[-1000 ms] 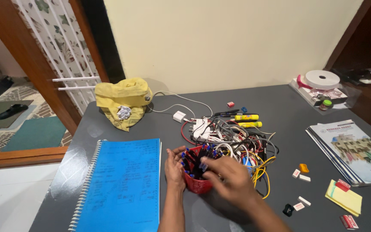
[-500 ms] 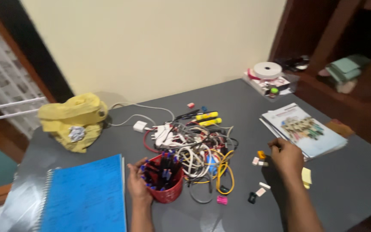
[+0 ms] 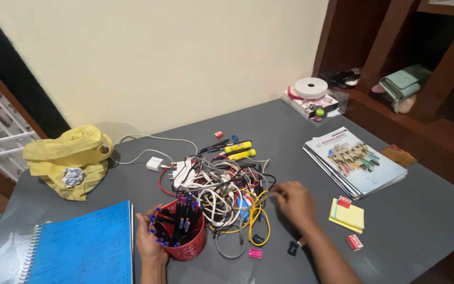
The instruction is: The person empties paper scraps from a small basket and gathers pens from around the desk, placing them into the basket.
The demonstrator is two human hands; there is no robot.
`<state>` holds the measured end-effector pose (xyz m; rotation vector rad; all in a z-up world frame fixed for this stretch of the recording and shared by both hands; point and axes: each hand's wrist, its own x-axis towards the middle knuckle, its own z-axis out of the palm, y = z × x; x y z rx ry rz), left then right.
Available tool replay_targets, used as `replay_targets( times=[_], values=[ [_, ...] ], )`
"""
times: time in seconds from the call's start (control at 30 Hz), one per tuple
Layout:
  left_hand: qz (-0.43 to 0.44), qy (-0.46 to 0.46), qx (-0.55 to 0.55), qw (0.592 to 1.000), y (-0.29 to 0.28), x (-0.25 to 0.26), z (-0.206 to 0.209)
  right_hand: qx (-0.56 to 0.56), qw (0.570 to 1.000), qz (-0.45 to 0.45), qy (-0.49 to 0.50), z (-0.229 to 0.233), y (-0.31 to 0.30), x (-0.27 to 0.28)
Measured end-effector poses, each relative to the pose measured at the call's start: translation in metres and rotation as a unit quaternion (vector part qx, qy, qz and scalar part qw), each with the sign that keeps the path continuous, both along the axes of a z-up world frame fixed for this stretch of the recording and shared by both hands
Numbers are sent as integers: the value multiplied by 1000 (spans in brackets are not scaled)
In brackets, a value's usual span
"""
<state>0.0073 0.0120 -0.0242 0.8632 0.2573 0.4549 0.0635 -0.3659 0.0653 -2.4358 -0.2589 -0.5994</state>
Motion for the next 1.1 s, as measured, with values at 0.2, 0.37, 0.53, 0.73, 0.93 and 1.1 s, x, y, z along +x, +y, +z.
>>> replay_targets(
  times=[0.2,0.37,0.53,0.73,0.93,1.1],
  values=[
    [3,-4,-2,1000,-1,-1,1,-92,995,24,14,-22,13,12],
    [5,-2,-12,1000,-3,-1,1,-98,993,48,53,-26,16,13],
    [2,-14,-15,1000,-4,0,-1,-56,998,16,21,-41,5,22],
    [3,1,-18,1000,-4,2,-1,466,873,108,101,-33,-25,27],
    [3,-15,-15,1000,-6,3,1,491,854,159,-57,15,-16,-13],
    [-11,-36,-28,999,-8,1,5,463,869,113,-137,50,16,-50]
  ],
)
